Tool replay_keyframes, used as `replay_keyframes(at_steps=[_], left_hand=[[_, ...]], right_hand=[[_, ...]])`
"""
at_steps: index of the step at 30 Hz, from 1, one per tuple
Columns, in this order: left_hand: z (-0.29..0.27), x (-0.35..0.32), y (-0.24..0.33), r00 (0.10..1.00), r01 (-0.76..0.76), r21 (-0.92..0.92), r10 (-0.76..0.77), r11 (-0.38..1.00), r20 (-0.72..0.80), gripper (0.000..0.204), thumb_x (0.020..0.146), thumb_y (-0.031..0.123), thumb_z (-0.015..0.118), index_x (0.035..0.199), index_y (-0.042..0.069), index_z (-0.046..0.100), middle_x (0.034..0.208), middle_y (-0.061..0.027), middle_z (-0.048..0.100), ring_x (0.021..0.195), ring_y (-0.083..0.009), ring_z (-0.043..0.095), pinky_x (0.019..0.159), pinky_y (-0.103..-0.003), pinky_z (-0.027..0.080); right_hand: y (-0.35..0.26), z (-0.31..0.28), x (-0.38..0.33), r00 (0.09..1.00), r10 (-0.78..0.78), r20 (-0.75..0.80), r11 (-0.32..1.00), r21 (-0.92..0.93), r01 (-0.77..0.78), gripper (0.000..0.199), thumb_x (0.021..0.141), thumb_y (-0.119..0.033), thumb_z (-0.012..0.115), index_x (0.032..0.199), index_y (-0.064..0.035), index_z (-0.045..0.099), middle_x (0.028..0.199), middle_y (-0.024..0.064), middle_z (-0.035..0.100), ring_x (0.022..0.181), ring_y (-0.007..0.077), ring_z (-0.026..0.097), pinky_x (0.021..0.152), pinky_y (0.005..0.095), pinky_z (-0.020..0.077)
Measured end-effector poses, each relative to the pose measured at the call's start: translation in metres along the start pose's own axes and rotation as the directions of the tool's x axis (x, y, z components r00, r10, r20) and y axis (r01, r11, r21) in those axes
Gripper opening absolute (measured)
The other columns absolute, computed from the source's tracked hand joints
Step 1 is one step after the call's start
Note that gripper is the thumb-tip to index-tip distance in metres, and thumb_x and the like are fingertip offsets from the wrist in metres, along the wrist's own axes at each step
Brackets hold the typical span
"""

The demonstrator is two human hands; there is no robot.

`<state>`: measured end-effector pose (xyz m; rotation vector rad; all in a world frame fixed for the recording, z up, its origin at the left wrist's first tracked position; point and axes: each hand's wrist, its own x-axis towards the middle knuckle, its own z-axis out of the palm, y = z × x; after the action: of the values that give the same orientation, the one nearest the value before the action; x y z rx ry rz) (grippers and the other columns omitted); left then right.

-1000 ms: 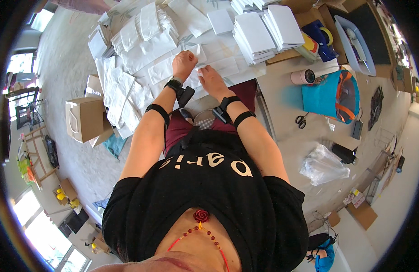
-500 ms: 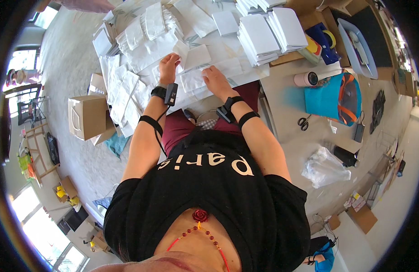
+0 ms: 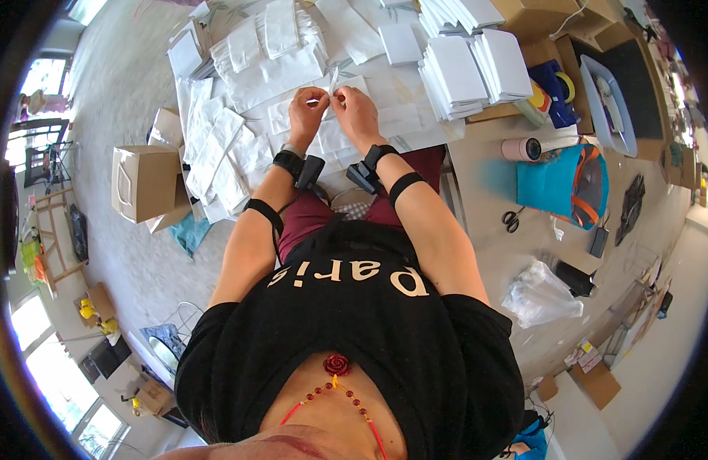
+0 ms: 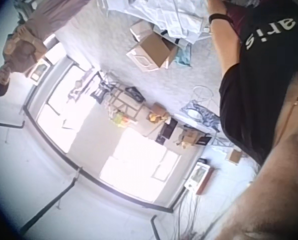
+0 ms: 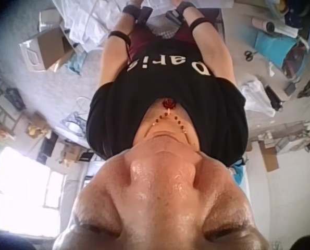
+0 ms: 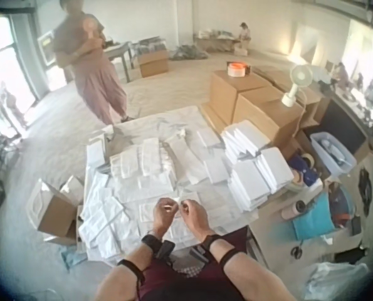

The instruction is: The person folds a series of small white paper packets by hand, taking them one by one from a pile, folding the edges over, and pressing them flat.

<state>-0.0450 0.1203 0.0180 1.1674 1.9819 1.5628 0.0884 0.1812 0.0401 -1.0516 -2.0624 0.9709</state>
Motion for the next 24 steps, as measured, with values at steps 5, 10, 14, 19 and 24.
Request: replay_keyframes(at_steps=[5, 10, 14, 19, 24], left_hand=[[0.000, 0.000, 0.001, 0.999, 0.035, 0.016, -0.034, 0.999, -0.023, 0.014, 0.088, 0.013, 0.076, 0.096, 0.000, 0.076, 0.100, -0.0125, 0.072, 0.088, -0.0209, 0.072, 0.078, -0.032, 0.061], [-0.003, 0.001, -0.010, 0.991, 0.110, -0.057, -0.114, 0.992, -0.072, 0.016, 0.085, 0.011, 0.075, 0.095, -0.002, 0.076, 0.097, -0.0149, 0.072, 0.082, -0.0227, 0.072, 0.077, -0.033, 0.060], [-0.008, 0.003, -0.022, 0.972, 0.208, -0.170, -0.224, 0.963, -0.076, 0.018, 0.088, 0.012, 0.074, 0.098, -0.002, 0.076, 0.094, -0.0096, 0.074, 0.082, -0.0162, 0.070, 0.078, -0.029, 0.057], [-0.016, 0.001, -0.012, 0.935, 0.323, -0.373, -0.355, 0.870, -0.019, 0.016, 0.094, 0.013, 0.071, 0.102, -0.001, 0.074, 0.089, -0.0004, 0.071, 0.082, -0.0080, 0.063, 0.076, -0.024, 0.051], [-0.024, -0.002, -0.006, 0.951, 0.287, -0.356, -0.309, 0.889, -0.004, 0.014, 0.096, 0.011, 0.071, 0.103, -0.001, 0.072, 0.092, -0.0009, 0.070, 0.084, -0.0083, 0.063, 0.077, -0.023, 0.051]], right_hand=[[0.003, 0.003, 0.004, 0.999, -0.027, -0.040, 1.000, -0.003, 0.027, 0.014, 0.094, -0.017, 0.067, 0.098, -0.0031, 0.070, 0.093, 0.0166, 0.073, 0.085, 0.0363, 0.070, 0.075, 0.0443, 0.0544], [0.005, 0.003, 0.007, 0.998, 0.015, -0.067, 1.000, 0.014, -0.014, 0.014, 0.094, -0.016, 0.066, 0.097, -0.0030, 0.070, 0.091, 0.0171, 0.073, 0.081, 0.0369, 0.070, 0.073, 0.0446, 0.0542], [0.008, -0.002, 0.009, 0.981, 0.174, -0.089, 0.985, -0.005, -0.175, 0.014, 0.093, -0.016, 0.068, 0.102, -0.0050, 0.069, 0.102, 0.0159, 0.071, 0.095, 0.0359, 0.068, 0.080, 0.0447, 0.0534], [-0.007, -0.006, 0.004, 0.952, -0.004, -0.305, 0.999, -0.044, -0.010, 0.021, 0.090, -0.014, 0.072, 0.109, -0.0079, 0.067, 0.115, 0.0138, 0.063, 0.110, 0.0347, 0.062, 0.094, 0.0435, 0.0506], [-0.033, 0.002, 0.011, 0.983, -0.177, -0.052, 0.984, -0.030, 0.176, 0.014, 0.089, -0.015, 0.074, 0.100, -0.0071, 0.070, 0.104, 0.0118, 0.067, 0.102, 0.0333, 0.064, 0.090, 0.0444, 0.0506]])
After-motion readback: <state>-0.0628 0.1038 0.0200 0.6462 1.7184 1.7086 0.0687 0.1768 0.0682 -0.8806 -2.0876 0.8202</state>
